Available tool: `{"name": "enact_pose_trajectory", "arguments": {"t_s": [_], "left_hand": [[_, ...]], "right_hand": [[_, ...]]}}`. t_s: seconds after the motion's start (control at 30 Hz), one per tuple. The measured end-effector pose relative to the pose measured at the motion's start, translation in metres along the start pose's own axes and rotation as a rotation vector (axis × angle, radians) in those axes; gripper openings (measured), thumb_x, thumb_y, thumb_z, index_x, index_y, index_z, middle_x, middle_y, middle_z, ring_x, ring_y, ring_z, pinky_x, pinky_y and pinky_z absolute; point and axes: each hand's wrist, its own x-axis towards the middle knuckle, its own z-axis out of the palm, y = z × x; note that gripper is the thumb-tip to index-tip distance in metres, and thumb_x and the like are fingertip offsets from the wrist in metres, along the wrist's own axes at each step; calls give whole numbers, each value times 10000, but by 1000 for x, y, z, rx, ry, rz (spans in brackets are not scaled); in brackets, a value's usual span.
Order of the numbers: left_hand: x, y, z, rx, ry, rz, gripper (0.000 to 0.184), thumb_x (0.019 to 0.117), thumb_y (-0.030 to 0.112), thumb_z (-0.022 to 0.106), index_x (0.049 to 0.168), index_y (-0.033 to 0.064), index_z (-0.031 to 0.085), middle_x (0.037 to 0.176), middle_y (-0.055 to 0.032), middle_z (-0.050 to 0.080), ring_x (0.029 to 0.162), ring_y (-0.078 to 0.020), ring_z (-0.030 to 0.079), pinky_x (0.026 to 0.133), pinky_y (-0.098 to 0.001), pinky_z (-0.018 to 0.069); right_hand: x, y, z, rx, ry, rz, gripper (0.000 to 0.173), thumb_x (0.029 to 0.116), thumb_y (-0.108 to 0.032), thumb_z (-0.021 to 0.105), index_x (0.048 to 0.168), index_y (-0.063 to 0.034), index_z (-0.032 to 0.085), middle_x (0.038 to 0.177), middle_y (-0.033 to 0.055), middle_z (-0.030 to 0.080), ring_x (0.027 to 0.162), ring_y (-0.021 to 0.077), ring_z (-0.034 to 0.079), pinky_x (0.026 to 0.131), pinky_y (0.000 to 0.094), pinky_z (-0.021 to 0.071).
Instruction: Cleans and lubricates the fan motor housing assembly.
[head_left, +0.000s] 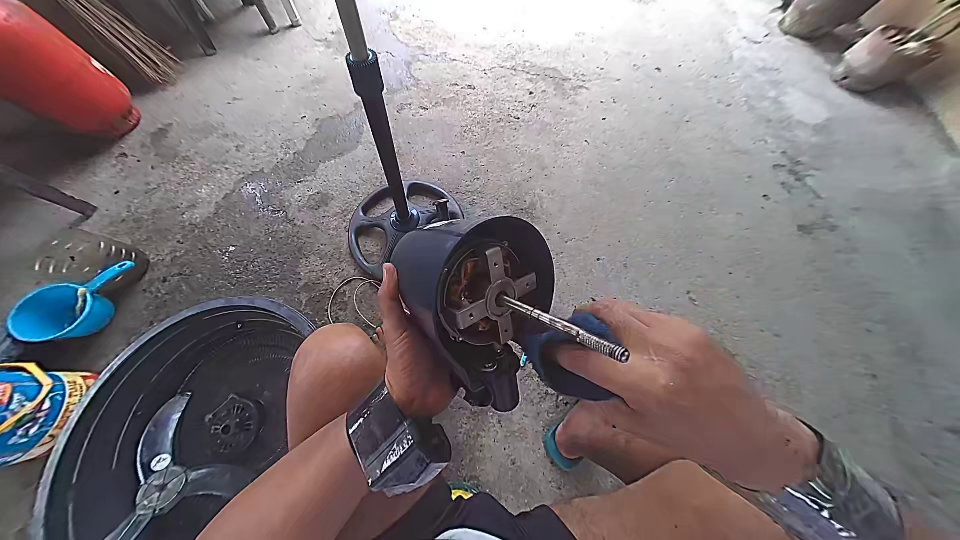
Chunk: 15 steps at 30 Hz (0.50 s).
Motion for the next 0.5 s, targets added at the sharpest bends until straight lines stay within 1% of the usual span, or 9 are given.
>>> {"name": "enact_pose_trajectory", "arguments": {"t_s": [0.07, 0.13, 0.2, 0.27, 0.3, 0.33, 0.4, 0.43, 0.5], "left_hand": [[2, -3, -1, 94, 26, 80, 625, 941, 678, 526, 1243, 142, 633, 1112, -133, 699, 1055, -239, 687, 893, -474, 584], [2, -7, -2, 167, 63, 115, 615, 943, 660, 545, 1247, 132, 631, 1103, -141, 697, 1048, -241, 687, 895, -484, 580], [1, -9, -2, 231, 89, 119, 635, 915, 676, 575, 1233, 130, 641, 1081, -135, 704, 1028, -233, 696, 883, -468, 589], [0, -11, -5, 274, 90, 111, 671, 878, 689, 620, 1241, 125, 640, 1078, -138, 706, 1025, -231, 701, 885, -455, 594], [0, -10, -6, 287, 82, 98, 683, 870, 693, 628, 1250, 126, 637, 1084, -139, 706, 1027, -231, 701, 889, -454, 594], [0, -9, -7, 294, 73, 83, 691, 862, 695, 636, 1257, 128, 633, 1088, -140, 704, 1028, -231, 699, 893, -455, 593], [-1, -8, -10, 317, 65, 50, 712, 839, 704, 658, 1258, 130, 629, 1080, -142, 704, 1015, -232, 702, 881, -459, 595], [-1, -8, -12, 328, 63, 33, 722, 828, 709, 668, 1250, 124, 631, 1070, -144, 707, 1006, -235, 705, 873, -461, 598], [-3, -7, -13, 341, 52, 18, 717, 826, 708, 671, 1237, 122, 635, 1057, -142, 709, 998, -232, 708, 867, -456, 601]], "right_hand": [[3, -5, 4, -127, -111, -8, 238, 933, -238, 612, 1155, -230, 698, 925, 149, 651, 740, 321, 652, 492, 403, 458], [4, -13, 11, -175, -231, 46, 228, 916, -187, 608, 1125, -221, 693, 887, 125, 642, 700, 312, 650, 462, 400, 460], [7, -23, 20, -204, -328, 104, 207, 865, -205, 676, 1071, -203, 680, 835, 86, 629, 658, 277, 649, 452, 391, 475], [10, -32, 24, -196, -466, 179, 387, 760, -266, 799, 1115, -210, 656, 861, 58, 650, 684, 255, 674, 478, 398, 511], [13, -34, 24, -142, -571, 221, 406, 796, -247, 782, 1167, -209, 623, 893, 56, 652, 721, 255, 686, 514, 410, 535], [16, -33, 24, -38, -686, 267, 369, 867, -207, 713, 1215, -194, 591, 907, 72, 653, 755, 278, 692, 563, 442, 552], [20, -23, 26, 232, -849, 326, 331, 949, -201, 577, 1277, -163, 547, 892, 106, 653, 795, 317, 687, 636, 512, 550], [20, -17, 27, 385, -892, 341, 357, 980, -226, 555, 1330, -156, 533, 928, 116, 655, 835, 312, 678, 692, 525, 546], [16, -8, 33, 627, -855, 342, 403, 982, -252, 574, 1373, -164, 529, 1001, 88, 659, 897, 227, 664, 773, 472, 544]]}}
